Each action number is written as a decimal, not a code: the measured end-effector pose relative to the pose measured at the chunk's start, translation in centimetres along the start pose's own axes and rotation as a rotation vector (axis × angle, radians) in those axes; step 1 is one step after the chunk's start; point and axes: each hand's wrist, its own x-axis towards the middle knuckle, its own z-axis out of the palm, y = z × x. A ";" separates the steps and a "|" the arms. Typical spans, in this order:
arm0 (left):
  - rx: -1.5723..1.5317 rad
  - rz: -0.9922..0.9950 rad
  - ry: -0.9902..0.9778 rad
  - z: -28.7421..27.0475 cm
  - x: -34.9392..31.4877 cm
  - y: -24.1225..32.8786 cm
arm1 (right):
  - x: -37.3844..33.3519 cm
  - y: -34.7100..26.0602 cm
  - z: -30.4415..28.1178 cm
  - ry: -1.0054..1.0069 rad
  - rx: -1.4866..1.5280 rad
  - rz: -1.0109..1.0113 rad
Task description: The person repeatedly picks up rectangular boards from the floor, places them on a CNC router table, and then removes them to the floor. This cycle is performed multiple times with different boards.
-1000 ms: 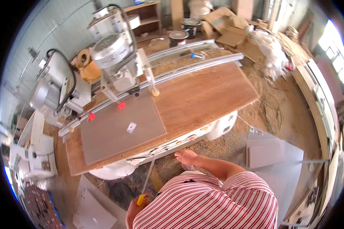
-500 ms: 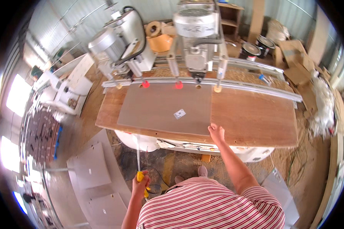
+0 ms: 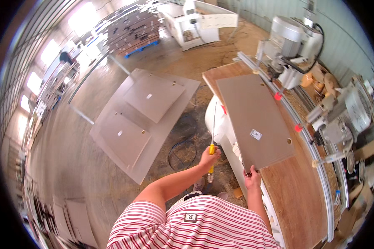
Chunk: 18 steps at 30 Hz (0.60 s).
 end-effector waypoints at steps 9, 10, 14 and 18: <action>-0.135 -0.166 0.131 3.3 2.1 -5.9 | -14.2 -0.6 -10.1 0.051 -0.261 0.240; -0.225 -0.163 0.076 3.0 1.4 -5.7 | -16.1 -1.2 -10.1 0.059 -0.220 0.144; -0.092 -0.343 0.045 2.3 -2.9 -3.3 | -15.5 -3.3 -15.4 0.077 -0.073 -0.057; -0.167 -0.382 0.067 -0.2 -7.4 0.2 | -19.8 -3.8 -8.9 0.038 -0.119 -0.199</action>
